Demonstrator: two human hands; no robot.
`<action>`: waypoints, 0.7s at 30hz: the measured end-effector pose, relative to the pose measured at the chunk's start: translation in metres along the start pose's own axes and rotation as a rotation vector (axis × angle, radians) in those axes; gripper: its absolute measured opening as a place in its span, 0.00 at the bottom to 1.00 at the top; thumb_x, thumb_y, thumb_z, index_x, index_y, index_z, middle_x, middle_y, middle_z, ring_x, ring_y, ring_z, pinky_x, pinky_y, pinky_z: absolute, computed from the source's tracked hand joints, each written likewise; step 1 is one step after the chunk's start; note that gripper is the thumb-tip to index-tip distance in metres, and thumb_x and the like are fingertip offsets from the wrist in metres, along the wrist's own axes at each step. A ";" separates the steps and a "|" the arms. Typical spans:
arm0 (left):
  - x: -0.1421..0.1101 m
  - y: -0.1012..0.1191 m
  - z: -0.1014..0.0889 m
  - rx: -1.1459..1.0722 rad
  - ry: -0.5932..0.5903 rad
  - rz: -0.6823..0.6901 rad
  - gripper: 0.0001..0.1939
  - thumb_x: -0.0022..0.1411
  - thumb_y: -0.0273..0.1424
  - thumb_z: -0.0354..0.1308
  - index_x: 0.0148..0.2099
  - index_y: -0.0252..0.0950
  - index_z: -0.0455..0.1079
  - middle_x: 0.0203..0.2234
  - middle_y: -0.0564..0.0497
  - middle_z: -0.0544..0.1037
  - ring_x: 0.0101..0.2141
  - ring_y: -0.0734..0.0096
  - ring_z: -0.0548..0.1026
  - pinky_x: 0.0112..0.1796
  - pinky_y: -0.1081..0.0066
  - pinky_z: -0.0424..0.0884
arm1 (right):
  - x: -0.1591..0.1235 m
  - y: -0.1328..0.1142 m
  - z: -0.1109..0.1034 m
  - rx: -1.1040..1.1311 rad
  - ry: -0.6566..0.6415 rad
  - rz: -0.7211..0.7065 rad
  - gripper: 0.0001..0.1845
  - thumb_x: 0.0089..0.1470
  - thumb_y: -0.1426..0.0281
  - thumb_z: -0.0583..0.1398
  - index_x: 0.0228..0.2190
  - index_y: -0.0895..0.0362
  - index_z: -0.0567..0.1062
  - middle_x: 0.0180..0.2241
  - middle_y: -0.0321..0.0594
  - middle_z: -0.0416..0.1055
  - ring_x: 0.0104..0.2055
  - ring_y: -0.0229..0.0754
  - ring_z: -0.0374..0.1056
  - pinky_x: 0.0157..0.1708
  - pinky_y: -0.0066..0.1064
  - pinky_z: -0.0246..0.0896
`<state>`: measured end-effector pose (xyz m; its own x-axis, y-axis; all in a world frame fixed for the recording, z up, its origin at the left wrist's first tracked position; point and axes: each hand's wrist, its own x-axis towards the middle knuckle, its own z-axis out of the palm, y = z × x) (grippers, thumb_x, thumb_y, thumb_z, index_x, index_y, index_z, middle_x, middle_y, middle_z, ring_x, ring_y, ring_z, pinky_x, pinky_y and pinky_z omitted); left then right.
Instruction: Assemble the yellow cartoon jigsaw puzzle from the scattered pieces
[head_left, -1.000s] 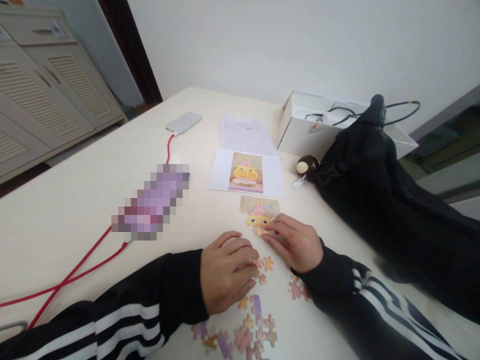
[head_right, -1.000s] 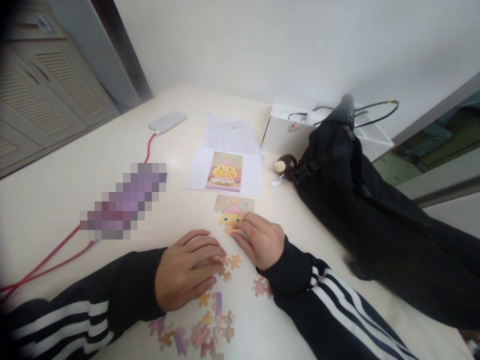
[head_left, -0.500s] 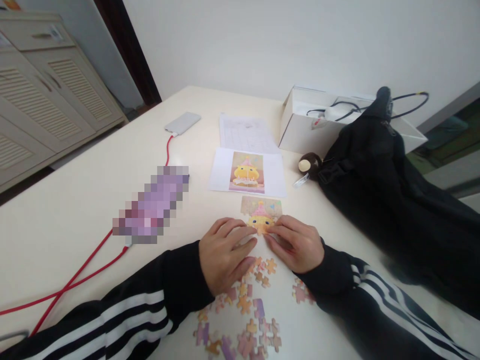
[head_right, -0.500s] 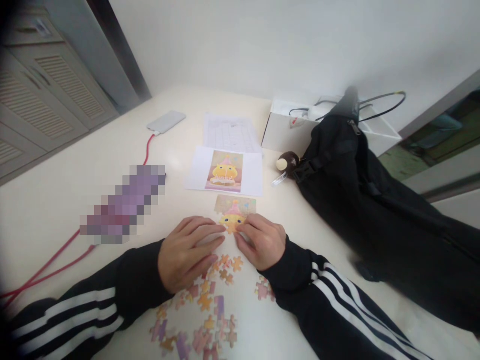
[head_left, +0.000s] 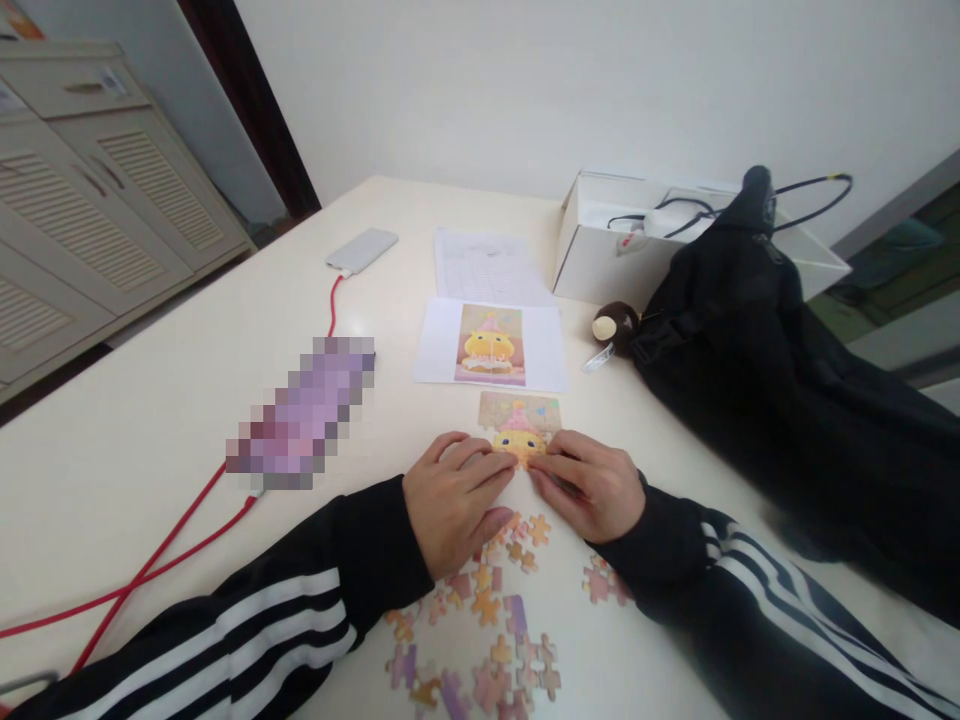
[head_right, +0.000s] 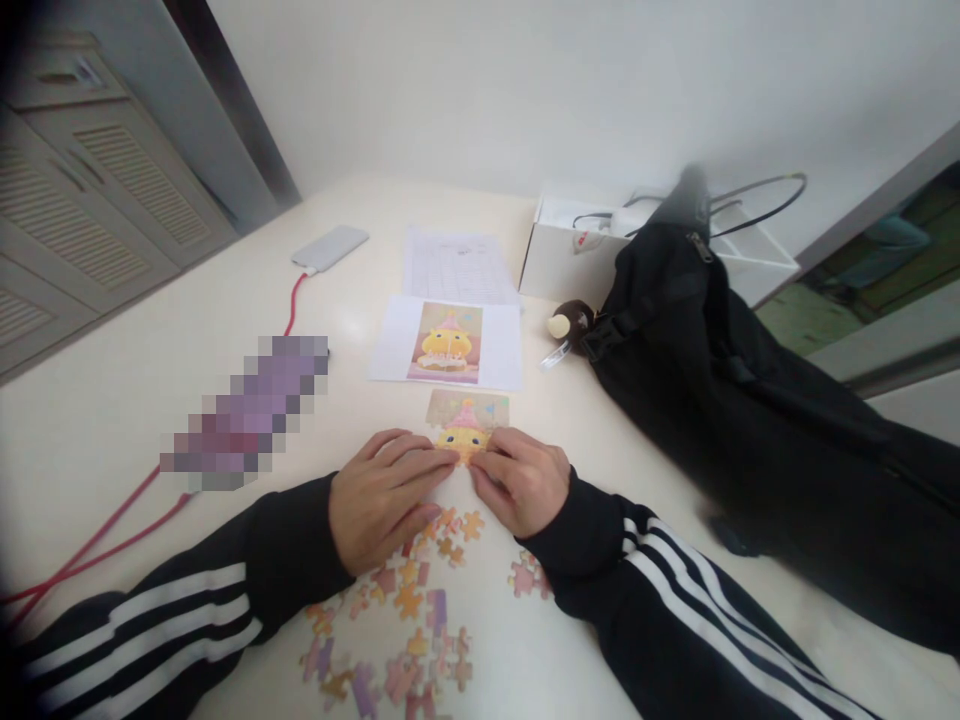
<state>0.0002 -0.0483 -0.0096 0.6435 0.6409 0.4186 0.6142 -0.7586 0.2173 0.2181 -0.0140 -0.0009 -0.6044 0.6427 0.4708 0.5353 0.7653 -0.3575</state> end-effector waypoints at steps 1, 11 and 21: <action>0.000 0.000 0.000 -0.003 0.002 -0.001 0.16 0.68 0.33 0.46 0.50 0.29 0.67 0.51 0.49 0.70 0.47 0.64 0.63 0.51 0.59 0.57 | 0.000 0.000 0.000 0.036 0.010 0.027 0.10 0.58 0.71 0.56 0.31 0.58 0.78 0.27 0.41 0.71 0.27 0.36 0.67 0.26 0.25 0.62; -0.002 -0.001 -0.001 0.009 0.007 -0.015 0.15 0.67 0.31 0.45 0.51 0.31 0.66 0.49 0.47 0.69 0.46 0.59 0.62 0.46 0.56 0.60 | -0.001 0.006 0.000 0.116 0.034 -0.022 0.13 0.51 0.77 0.54 0.32 0.58 0.78 0.27 0.41 0.72 0.25 0.35 0.67 0.23 0.25 0.62; -0.006 -0.002 -0.005 -0.081 0.090 -0.037 0.12 0.62 0.27 0.49 0.46 0.32 0.69 0.42 0.44 0.68 0.40 0.62 0.63 0.40 0.59 0.59 | -0.003 -0.005 -0.011 0.217 -0.117 -0.066 0.09 0.53 0.73 0.58 0.37 0.57 0.76 0.33 0.42 0.72 0.33 0.38 0.68 0.32 0.27 0.65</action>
<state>-0.0077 -0.0513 -0.0080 0.5751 0.6580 0.4861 0.5954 -0.7441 0.3029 0.2238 -0.0203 0.0077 -0.7047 0.5811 0.4071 0.3607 0.7875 -0.4998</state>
